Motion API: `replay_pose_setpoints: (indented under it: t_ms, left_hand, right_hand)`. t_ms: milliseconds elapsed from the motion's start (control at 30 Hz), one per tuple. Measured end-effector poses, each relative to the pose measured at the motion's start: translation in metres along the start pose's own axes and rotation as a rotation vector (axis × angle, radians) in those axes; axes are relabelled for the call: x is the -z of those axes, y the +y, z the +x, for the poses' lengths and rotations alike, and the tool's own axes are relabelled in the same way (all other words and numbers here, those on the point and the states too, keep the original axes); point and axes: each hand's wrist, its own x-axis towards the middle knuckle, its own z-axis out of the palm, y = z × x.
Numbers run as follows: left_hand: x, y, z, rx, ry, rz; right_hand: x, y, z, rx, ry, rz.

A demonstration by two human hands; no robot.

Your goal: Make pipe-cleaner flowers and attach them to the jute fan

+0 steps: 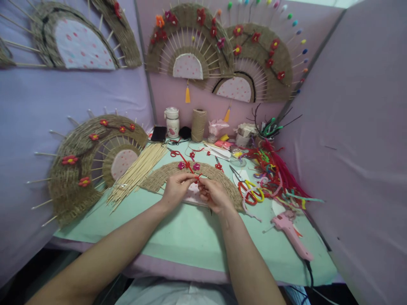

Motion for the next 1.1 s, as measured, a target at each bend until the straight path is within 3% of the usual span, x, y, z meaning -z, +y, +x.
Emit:
replay_pose_setpoints:
  t_ms: [167,433,600,700,767,867,967,1100]
  left_hand:
    - [-0.001,0.0,0.001,0.043,-0.024,0.023]
    - [-0.004,-0.007,0.005,0.233,-0.006,-0.116]
    - [-0.003,-0.006,0.005,0.333,0.005,-0.234]
    - [-0.002,-0.006,0.007,0.42,-0.016,-0.346]
    - [0.0,-0.006,0.009,0.472,-0.034,-0.422]
    - [0.002,-0.007,0.011,0.441,-0.003,-0.404]
    - [0.004,-0.005,0.011,0.307,0.031,-0.283]
    - [0.003,-0.003,0.006,0.143,0.013,-0.155]
  right_hand:
    - [-0.001,0.001,-0.002,0.049,-0.02,-0.024]
    - [-0.006,0.005,-0.001,0.267,0.143,-0.349]
    - [-0.007,0.004,-0.004,0.606,0.196,-0.795]
    - [-0.009,0.001,-0.008,0.868,0.15,-1.141]
    - [-0.009,0.0,-0.009,0.945,0.115,-1.241]
    - [-0.006,0.001,-0.007,0.868,0.177,-1.106]
    - [-0.003,0.002,-0.002,0.558,0.245,-0.737]
    - [-0.002,-0.001,-0.001,0.155,0.113,-0.292]
